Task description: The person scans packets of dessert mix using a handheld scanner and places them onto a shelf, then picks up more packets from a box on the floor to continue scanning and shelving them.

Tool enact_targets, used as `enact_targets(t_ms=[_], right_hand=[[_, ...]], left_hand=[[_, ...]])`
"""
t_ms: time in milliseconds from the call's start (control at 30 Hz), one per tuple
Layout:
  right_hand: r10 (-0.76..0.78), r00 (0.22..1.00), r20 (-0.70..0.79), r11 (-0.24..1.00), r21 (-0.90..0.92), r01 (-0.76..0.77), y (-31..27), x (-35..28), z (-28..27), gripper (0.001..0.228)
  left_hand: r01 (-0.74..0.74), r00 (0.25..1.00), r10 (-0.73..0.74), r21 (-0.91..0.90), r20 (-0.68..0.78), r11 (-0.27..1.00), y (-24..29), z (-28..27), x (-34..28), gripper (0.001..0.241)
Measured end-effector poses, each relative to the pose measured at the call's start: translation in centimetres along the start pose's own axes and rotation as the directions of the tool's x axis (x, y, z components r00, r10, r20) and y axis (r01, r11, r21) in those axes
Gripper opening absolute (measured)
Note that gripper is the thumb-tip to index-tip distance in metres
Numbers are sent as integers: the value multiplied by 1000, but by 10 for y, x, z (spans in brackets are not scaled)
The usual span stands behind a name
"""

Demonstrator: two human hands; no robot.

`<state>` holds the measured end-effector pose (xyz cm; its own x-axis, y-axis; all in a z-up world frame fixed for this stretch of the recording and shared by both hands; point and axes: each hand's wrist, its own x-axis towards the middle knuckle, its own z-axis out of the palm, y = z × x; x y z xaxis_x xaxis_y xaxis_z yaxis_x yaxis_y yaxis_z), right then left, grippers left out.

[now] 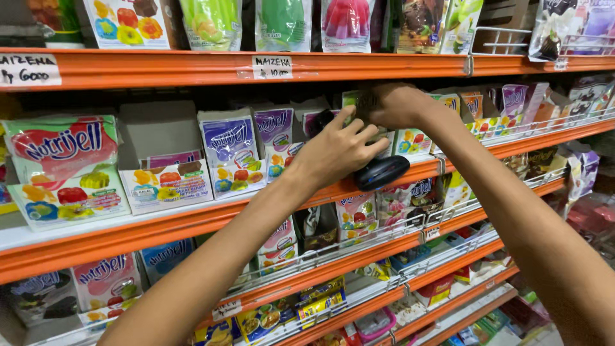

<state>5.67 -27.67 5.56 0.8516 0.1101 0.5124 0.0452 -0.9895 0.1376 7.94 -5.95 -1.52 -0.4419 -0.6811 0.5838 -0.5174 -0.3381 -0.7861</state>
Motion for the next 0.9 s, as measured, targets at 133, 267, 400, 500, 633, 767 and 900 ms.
enact_targets(t_ms=[133, 267, 400, 500, 633, 767, 900], right_hand=[[18, 997, 72, 999, 26, -20, -8, 7, -11, 56], [106, 979, 173, 994, 5, -108, -4, 8, -8, 53], [3, 997, 82, 1000, -30, -1, 0, 1, -6, 51], [64, 998, 26, 996, -69, -62, -5, -18, -12, 46], [-298, 939, -169, 952, 15, 305, -22, -38, -18, 48], [-148, 988, 48, 988, 54, 145, -32, -54, -37, 42], [4, 973, 229, 1000, -8, -3, -35, -71, -69, 57]], left_hand=[[36, 999, -36, -33, 0, 999, 2, -3, -1, 34], [78, 995, -84, -128, -44, 989, 0, 0, -1, 28], [76, 997, -78, -138, -4, 987, 2, -1, -1, 31], [73, 997, -73, -114, 3, 991, 1, -3, 2, 33], [97, 995, -96, -146, 15, 984, 2, 0, 1, 26], [124, 991, -132, -205, -25, 971, 1, 4, -2, 25], [119, 992, -126, -197, -26, 973, -2, 7, -2, 34]])
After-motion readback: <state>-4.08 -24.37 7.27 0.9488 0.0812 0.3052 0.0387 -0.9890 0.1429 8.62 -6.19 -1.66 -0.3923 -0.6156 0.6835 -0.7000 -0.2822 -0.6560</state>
